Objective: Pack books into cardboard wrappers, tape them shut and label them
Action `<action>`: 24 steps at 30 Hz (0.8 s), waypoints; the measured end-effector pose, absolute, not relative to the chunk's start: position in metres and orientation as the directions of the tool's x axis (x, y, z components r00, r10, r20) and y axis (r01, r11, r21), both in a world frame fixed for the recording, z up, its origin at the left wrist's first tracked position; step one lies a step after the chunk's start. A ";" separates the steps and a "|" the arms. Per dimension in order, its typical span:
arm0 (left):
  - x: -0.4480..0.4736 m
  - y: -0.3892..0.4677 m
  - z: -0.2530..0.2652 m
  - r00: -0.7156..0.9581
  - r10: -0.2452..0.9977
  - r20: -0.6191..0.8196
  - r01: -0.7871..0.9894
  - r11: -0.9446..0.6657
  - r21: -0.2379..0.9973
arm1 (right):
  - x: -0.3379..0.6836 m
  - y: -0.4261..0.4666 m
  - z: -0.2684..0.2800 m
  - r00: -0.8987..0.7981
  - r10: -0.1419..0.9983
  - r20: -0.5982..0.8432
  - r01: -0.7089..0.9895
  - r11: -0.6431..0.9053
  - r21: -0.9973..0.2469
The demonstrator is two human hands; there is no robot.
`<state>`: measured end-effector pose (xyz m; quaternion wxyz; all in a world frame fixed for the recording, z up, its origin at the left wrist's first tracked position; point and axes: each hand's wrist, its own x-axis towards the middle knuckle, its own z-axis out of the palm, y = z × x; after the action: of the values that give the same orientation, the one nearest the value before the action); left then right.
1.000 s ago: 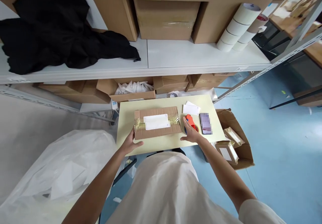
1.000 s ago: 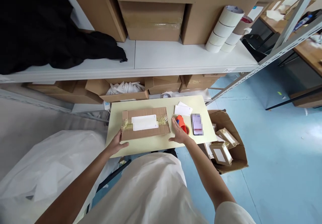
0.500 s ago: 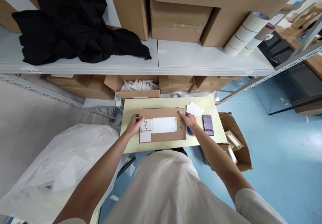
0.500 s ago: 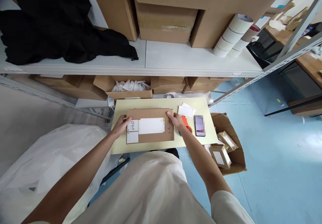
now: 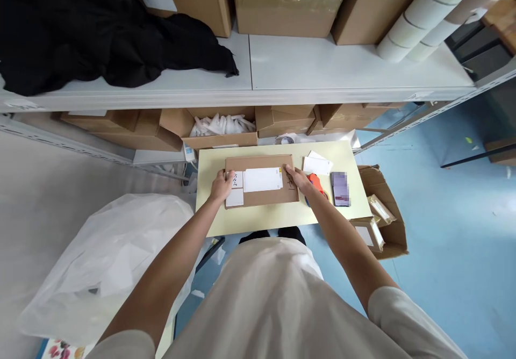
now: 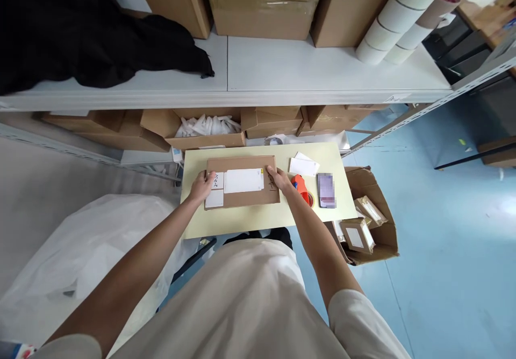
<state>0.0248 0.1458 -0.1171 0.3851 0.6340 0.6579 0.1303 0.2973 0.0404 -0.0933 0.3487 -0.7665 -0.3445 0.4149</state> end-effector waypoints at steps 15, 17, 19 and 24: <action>0.155 0.140 -0.077 0.751 0.654 -0.086 0.624 -0.662 0.416 | 0.321 -0.075 -0.147 0.561 0.702 -0.439 0.663 -0.699 -0.268; 0.164 0.137 -0.078 0.705 0.695 -0.140 0.687 -0.619 0.381 | 0.326 -0.062 -0.152 0.548 0.650 -0.526 0.641 -0.731 -0.235; 0.166 0.136 -0.079 0.665 0.725 -0.179 0.735 -0.593 0.329 | 0.331 -0.055 -0.156 0.519 0.628 -0.579 0.634 -0.738 -0.233; 0.159 0.133 -0.079 0.595 0.767 -0.239 0.803 -0.553 0.222 | 0.340 -0.059 -0.160 0.418 0.702 -0.576 0.647 -0.676 -0.354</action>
<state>0.1587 0.1332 -0.0786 0.1553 0.8795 0.4463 -0.0570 0.3404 -0.0593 -0.1600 0.0386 -0.8412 -0.4009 0.3608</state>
